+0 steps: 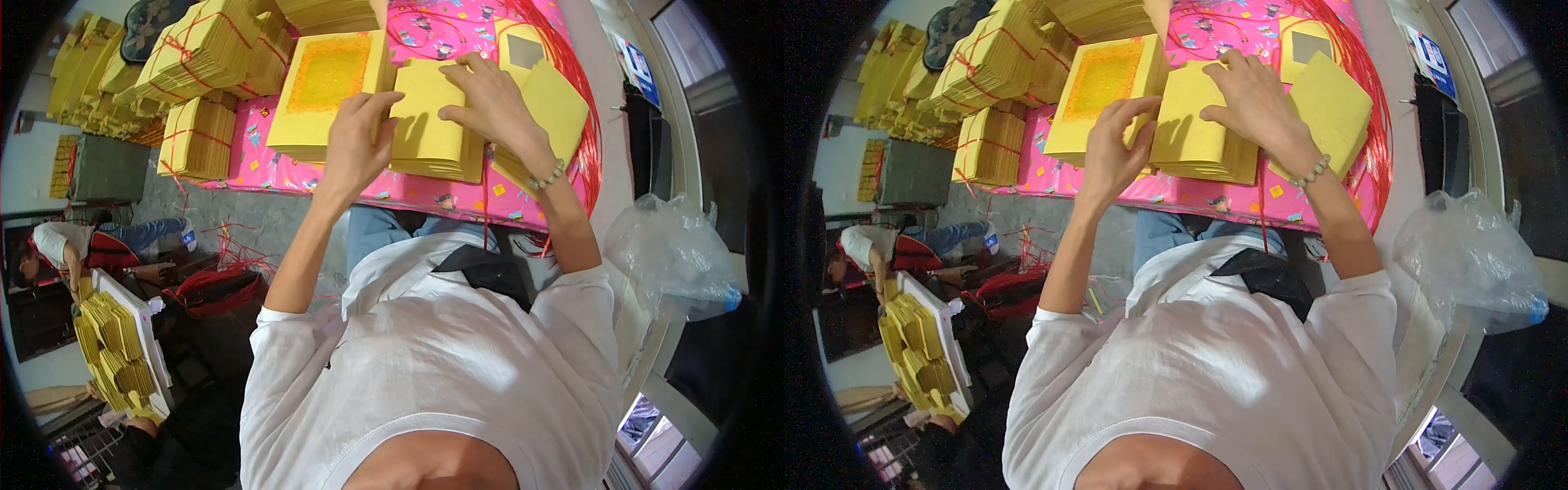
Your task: Counting and stacking sheets of yellow ritual paper at a workspace.
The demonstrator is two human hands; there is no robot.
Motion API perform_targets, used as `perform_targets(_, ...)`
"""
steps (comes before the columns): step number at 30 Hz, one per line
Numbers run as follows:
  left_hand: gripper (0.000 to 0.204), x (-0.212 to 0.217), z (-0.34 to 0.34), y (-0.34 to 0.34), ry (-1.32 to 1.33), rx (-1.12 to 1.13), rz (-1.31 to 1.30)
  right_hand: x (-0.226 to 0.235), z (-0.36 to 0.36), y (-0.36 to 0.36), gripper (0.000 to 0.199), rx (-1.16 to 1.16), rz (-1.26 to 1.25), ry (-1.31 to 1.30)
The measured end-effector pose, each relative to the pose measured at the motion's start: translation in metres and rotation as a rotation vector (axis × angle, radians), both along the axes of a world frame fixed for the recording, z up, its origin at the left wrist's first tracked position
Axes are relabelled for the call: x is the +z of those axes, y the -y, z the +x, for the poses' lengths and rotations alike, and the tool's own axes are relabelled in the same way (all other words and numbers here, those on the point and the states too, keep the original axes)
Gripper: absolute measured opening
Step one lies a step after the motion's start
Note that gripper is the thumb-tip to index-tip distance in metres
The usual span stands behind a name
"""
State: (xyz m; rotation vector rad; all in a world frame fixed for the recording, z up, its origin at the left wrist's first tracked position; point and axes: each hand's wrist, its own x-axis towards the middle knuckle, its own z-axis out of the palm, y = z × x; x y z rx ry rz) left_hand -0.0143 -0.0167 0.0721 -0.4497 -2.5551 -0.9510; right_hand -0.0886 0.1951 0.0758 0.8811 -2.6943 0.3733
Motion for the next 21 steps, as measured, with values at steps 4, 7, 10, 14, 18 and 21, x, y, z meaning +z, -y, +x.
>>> perform_targets(4,0.039,0.011,0.016,0.041,0.056,0.017,-0.047,0.016,0.007,0.023,0.039,0.227,-0.213,-0.003)
perform_targets(7,0.044,0.009,0.02,0.061,0.111,0.03,-0.101,0.015,0.016,0.046,0.029,0.336,-0.286,0.085)
perform_targets(10,0.048,0.007,0.021,0.076,0.093,0.014,-0.174,0.005,0.023,0.066,0.027,0.428,-0.265,0.125)
perform_targets(14,0.044,0.0,0.019,0.091,0.136,0.055,-0.17,-0.003,0.029,0.084,0.032,0.45,-0.209,0.124)
perform_targets(18,0.031,-0.001,0.016,0.098,0.213,0.041,-0.111,-0.01,0.029,0.092,0.031,0.449,-0.124,0.12)
perform_targets(21,0.027,-0.002,0.014,0.102,0.234,0.029,-0.085,-0.015,0.027,0.095,0.026,0.455,-0.169,0.104)
